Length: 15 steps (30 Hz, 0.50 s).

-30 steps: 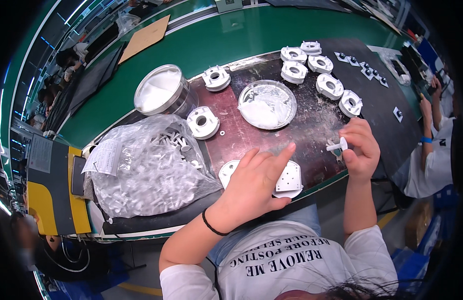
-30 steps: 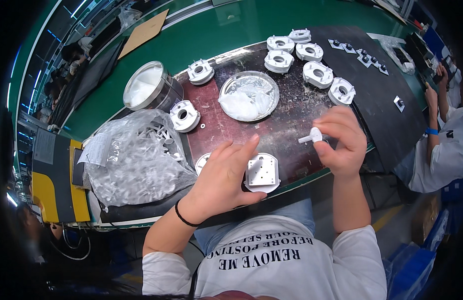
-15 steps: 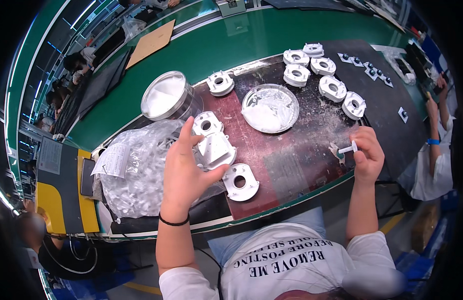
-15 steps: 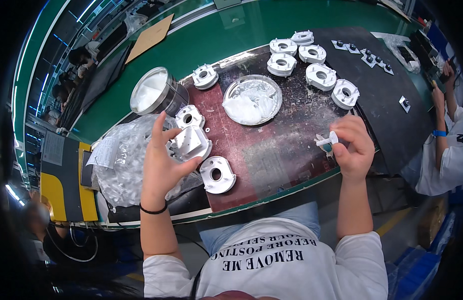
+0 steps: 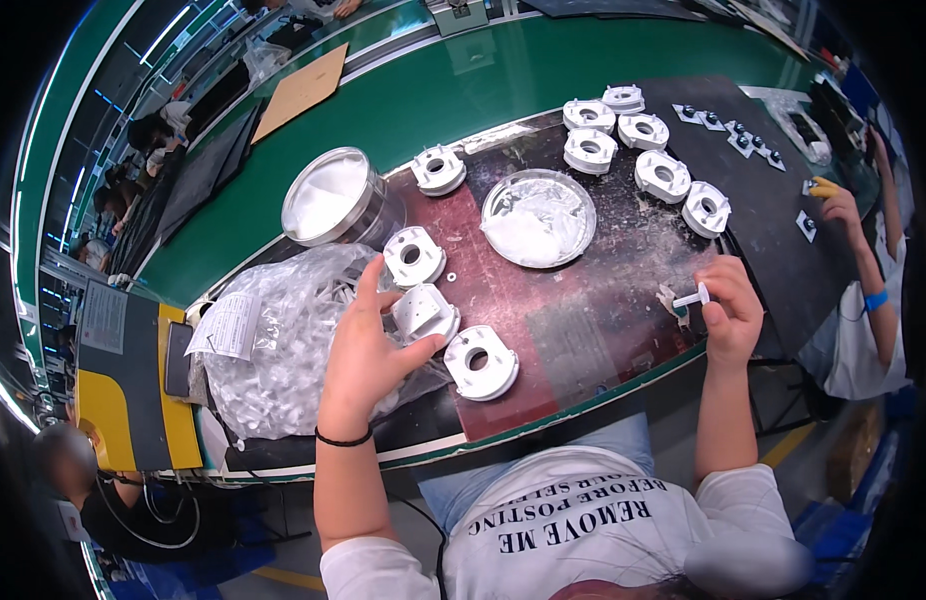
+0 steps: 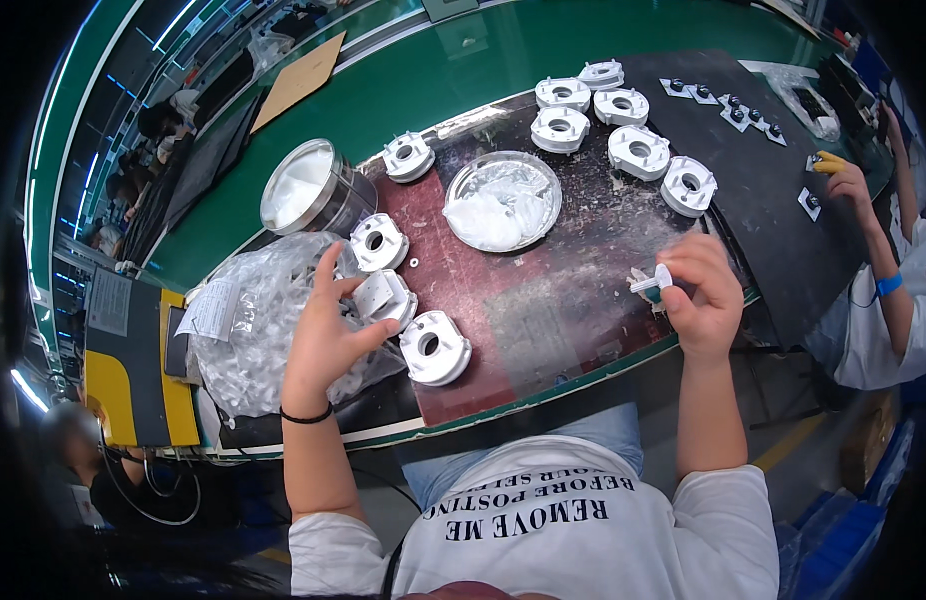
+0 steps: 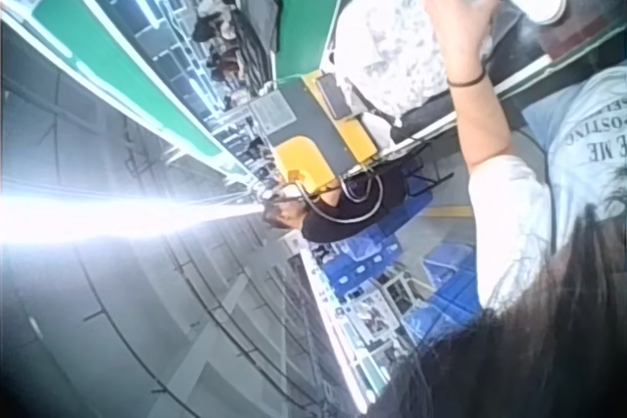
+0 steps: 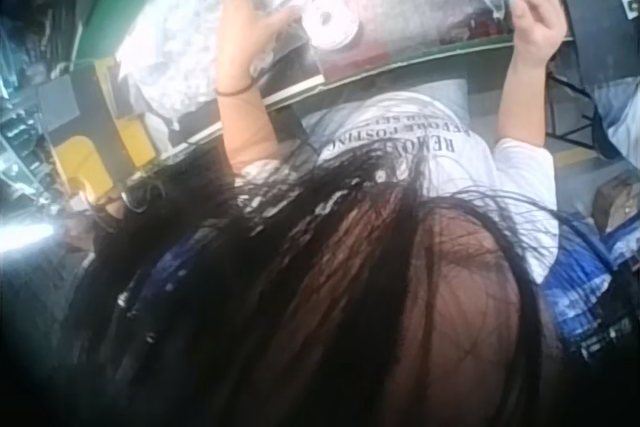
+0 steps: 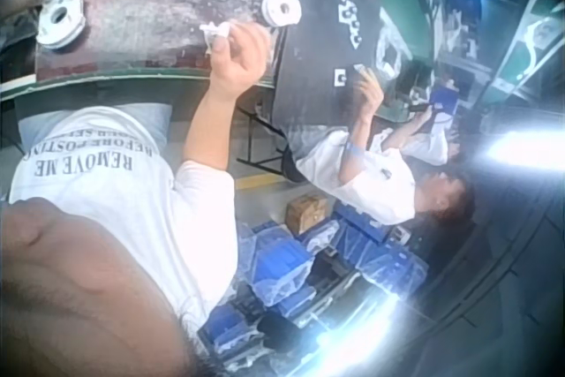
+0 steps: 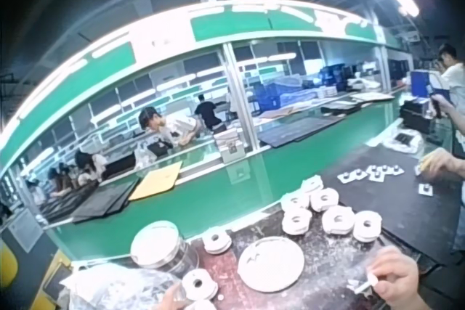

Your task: The person assembles white plastic components at a factory workstation. They repeatedly pick up small white cylindrical pieces, insert them into larger white housings, and place the assembled units on the table. The person also handles a bag of small parts and occasionally interacts with a coworker.

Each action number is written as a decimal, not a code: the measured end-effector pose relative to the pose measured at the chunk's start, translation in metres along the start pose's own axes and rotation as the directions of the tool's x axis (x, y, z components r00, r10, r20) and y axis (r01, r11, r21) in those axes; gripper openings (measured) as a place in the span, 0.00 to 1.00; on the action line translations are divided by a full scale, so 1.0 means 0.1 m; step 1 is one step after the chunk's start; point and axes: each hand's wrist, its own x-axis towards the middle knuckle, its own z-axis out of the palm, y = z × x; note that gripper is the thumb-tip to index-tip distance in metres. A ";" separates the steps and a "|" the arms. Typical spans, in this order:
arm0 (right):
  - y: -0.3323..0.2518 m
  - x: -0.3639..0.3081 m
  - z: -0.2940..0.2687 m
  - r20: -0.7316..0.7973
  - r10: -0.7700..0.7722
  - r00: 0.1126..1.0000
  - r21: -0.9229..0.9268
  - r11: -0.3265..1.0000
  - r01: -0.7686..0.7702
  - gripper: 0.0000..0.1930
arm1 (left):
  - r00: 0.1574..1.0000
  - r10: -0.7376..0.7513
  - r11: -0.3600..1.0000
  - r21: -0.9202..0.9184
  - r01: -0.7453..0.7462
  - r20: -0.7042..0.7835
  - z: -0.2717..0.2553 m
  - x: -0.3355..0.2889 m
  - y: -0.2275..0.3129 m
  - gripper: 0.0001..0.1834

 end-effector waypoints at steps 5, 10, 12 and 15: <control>0.00 -0.03 0.02 -0.002 0.007 1.000 -0.008 1.000 -0.007 0.17 | 1.000 0.003 0.999 0.045 -0.003 -0.012 0.00 -0.02 -0.03 0.52; -0.01 -0.03 -0.02 -0.020 -0.016 1.000 -0.027 1.000 0.015 0.17 | 0.999 -0.016 0.999 0.044 0.018 -0.038 0.02 0.00 0.05 0.50; 0.00 -0.04 -0.05 -0.022 -0.019 1.000 -0.048 0.999 0.018 0.16 | 0.998 -0.004 1.000 -0.003 0.004 -0.060 0.02 -0.02 0.01 0.50; -0.02 -0.03 -0.11 -0.026 0.000 1.000 -0.044 0.999 -0.001 0.14 | 0.996 0.005 1.000 -0.030 -0.008 -0.089 0.07 -0.03 -0.03 0.48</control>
